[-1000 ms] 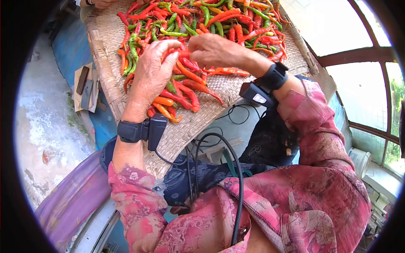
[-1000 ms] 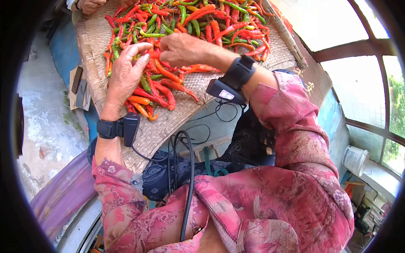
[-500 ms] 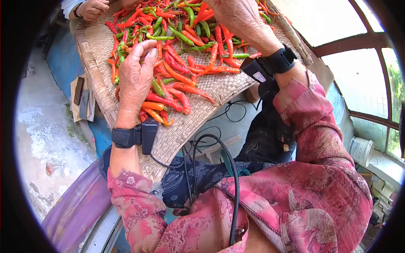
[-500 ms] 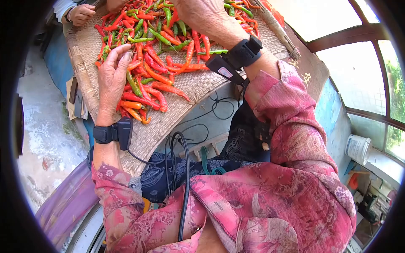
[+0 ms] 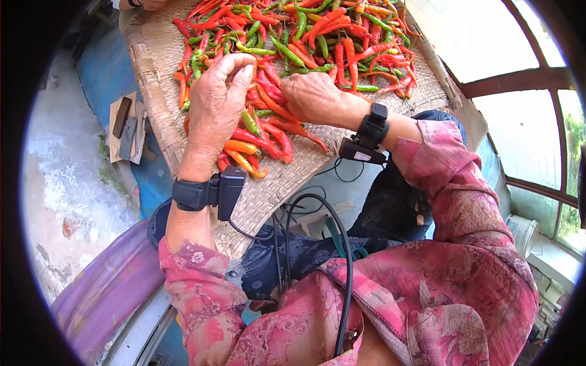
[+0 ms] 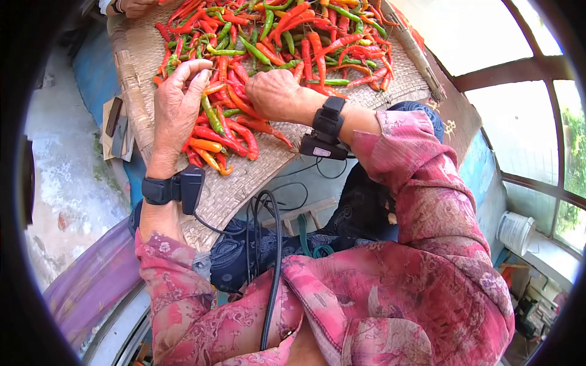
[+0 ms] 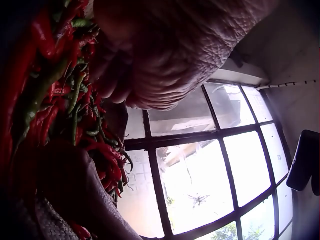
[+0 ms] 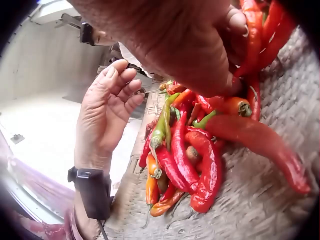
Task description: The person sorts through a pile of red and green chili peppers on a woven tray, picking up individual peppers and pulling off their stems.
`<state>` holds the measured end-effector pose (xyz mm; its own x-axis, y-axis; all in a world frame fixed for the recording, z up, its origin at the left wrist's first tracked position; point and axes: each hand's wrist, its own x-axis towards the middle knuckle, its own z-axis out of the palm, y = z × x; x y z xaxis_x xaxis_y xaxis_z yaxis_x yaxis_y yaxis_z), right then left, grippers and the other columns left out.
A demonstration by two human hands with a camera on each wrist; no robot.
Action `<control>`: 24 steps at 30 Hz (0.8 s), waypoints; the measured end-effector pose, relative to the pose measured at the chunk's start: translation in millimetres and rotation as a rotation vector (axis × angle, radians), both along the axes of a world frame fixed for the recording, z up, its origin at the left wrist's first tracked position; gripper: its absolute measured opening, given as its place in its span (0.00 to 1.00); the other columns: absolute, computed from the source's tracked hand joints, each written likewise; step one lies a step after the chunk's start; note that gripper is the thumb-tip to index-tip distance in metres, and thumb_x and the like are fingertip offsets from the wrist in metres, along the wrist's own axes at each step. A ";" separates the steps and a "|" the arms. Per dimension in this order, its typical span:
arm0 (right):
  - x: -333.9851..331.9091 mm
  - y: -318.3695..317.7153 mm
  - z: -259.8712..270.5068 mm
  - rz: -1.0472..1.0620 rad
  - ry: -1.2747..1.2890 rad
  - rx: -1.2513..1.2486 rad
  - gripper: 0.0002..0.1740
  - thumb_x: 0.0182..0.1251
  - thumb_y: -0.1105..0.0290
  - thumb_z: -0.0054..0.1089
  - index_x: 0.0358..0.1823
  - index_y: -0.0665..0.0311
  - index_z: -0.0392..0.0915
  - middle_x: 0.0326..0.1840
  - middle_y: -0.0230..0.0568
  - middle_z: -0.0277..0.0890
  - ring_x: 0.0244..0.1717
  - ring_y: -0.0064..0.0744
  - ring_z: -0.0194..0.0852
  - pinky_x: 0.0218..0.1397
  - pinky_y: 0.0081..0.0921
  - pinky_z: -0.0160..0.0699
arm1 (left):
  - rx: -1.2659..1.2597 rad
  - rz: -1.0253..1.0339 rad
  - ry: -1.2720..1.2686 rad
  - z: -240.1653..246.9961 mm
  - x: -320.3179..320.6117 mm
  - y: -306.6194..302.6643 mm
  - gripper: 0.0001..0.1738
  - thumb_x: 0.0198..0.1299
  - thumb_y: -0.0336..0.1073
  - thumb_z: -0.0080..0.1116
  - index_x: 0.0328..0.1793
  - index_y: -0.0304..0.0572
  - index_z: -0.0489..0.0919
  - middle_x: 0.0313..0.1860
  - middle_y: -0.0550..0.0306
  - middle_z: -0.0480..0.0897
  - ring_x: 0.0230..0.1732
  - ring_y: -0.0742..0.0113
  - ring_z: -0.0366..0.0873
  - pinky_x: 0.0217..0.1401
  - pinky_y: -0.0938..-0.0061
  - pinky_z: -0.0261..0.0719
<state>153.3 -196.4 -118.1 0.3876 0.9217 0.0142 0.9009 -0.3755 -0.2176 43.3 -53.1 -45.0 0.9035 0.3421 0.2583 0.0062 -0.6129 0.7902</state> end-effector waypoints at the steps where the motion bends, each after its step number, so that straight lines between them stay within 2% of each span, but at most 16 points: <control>1: -1.2 -0.3 0.4 -0.025 -0.013 -0.013 0.11 0.54 0.67 0.55 0.30 0.68 0.78 0.28 0.51 0.79 0.31 0.48 0.81 0.30 0.42 0.79 | 0.000 0.002 0.001 -0.3 0.4 0.4 0.08 0.63 0.33 0.55 0.45 0.38 0.79 0.33 0.56 0.82 0.33 0.71 0.80 0.37 0.77 0.77; 5: 12.5 -0.6 1.6 -0.073 -0.037 0.017 0.11 0.53 0.66 0.55 0.29 0.70 0.76 0.27 0.53 0.78 0.30 0.50 0.81 0.30 0.42 0.78 | 0.070 -0.011 -0.050 -2.2 0.7 0.6 0.08 0.62 0.33 0.55 0.44 0.38 0.79 0.33 0.54 0.83 0.33 0.68 0.81 0.38 0.75 0.77; 7: 17.6 -0.6 13.2 -0.109 0.048 -0.005 0.11 0.54 0.67 0.54 0.29 0.70 0.75 0.27 0.56 0.77 0.30 0.53 0.80 0.30 0.44 0.77 | 0.111 -0.011 -0.052 -0.3 0.9 2.2 0.08 0.62 0.33 0.54 0.44 0.38 0.79 0.33 0.54 0.83 0.34 0.68 0.81 0.38 0.74 0.77; 9: 23.6 -4.1 18.4 -0.122 0.124 -0.007 0.11 0.57 0.67 0.51 0.30 0.71 0.74 0.27 0.59 0.76 0.31 0.55 0.79 0.32 0.45 0.77 | 0.028 0.004 -0.023 -0.2 0.3 1.0 0.08 0.62 0.33 0.54 0.44 0.39 0.80 0.32 0.54 0.83 0.34 0.68 0.81 0.39 0.75 0.77; 11: 32.0 -8.0 16.7 -0.015 0.289 0.245 0.09 0.59 0.69 0.50 0.34 0.70 0.72 0.25 0.54 0.76 0.29 0.51 0.78 0.32 0.42 0.75 | 0.022 -0.008 -0.003 -0.7 0.5 -0.3 0.10 0.62 0.33 0.55 0.47 0.39 0.79 0.35 0.54 0.82 0.35 0.69 0.80 0.39 0.75 0.77; 12: 30.6 -10.2 24.2 -0.016 0.418 0.282 0.10 0.62 0.70 0.51 0.38 0.70 0.73 0.25 0.51 0.75 0.28 0.45 0.77 0.33 0.37 0.75 | 0.024 -0.023 -0.018 -2.2 2.0 -0.9 0.12 0.61 0.33 0.56 0.50 0.40 0.78 0.37 0.53 0.81 0.35 0.69 0.80 0.39 0.75 0.78; 14: 29.8 -14.9 35.0 0.027 0.470 0.303 0.11 0.61 0.68 0.51 0.37 0.70 0.75 0.26 0.51 0.76 0.31 0.46 0.78 0.36 0.37 0.76 | -0.010 -0.044 -0.001 -2.5 3.7 -5.4 0.18 0.60 0.33 0.57 0.57 0.42 0.75 0.42 0.52 0.79 0.37 0.67 0.79 0.40 0.74 0.78; 15: 29.3 -17.4 41.0 0.073 0.518 0.326 0.12 0.61 0.67 0.51 0.37 0.69 0.76 0.27 0.51 0.78 0.33 0.47 0.79 0.39 0.37 0.77 | -0.010 -0.050 0.002 -4.2 4.1 -6.6 0.18 0.60 0.33 0.57 0.57 0.42 0.75 0.42 0.52 0.79 0.37 0.67 0.79 0.40 0.74 0.78; 16: 28.4 -20.4 47.2 0.080 0.620 0.324 0.12 0.62 0.66 0.53 0.37 0.68 0.78 0.25 0.48 0.78 0.30 0.41 0.79 0.36 0.34 0.77 | -0.002 -0.094 0.015 -7.0 4.5 -7.4 0.18 0.60 0.32 0.57 0.58 0.43 0.75 0.42 0.52 0.79 0.37 0.67 0.79 0.40 0.74 0.78; 19: 28.5 -24.3 63.4 0.069 0.762 0.316 0.12 0.64 0.65 0.54 0.37 0.67 0.78 0.24 0.45 0.78 0.27 0.36 0.79 0.33 0.32 0.77 | 0.076 -0.201 0.051 -7.9 5.2 -6.6 0.19 0.59 0.31 0.57 0.58 0.43 0.75 0.43 0.53 0.80 0.38 0.66 0.79 0.41 0.74 0.78; 21: 37.3 -23.1 59.1 0.140 0.537 0.442 0.12 0.63 0.63 0.56 0.35 0.67 0.79 0.24 0.44 0.78 0.26 0.33 0.79 0.32 0.31 0.77 | 0.127 -0.163 0.055 -8.0 5.0 -8.3 0.17 0.60 0.32 0.57 0.56 0.42 0.75 0.45 0.53 0.79 0.37 0.67 0.79 0.43 0.73 0.77; 23: 51.4 -27.3 61.3 0.039 0.502 0.440 0.12 0.67 0.63 0.55 0.36 0.67 0.76 0.21 0.34 0.71 0.25 0.22 0.70 0.30 0.25 0.73 | 0.154 -0.151 0.061 -8.9 5.4 -6.6 0.17 0.60 0.32 0.56 0.55 0.41 0.76 0.46 0.53 0.78 0.37 0.67 0.79 0.43 0.73 0.76; 24: 60.5 -30.9 67.1 0.029 0.313 0.543 0.12 0.66 0.63 0.56 0.36 0.67 0.76 0.21 0.35 0.71 0.26 0.22 0.70 0.30 0.25 0.73 | 0.125 -0.085 0.050 -9.3 6.1 -4.3 0.17 0.60 0.31 0.56 0.55 0.40 0.76 0.46 0.53 0.78 0.37 0.67 0.78 0.43 0.73 0.76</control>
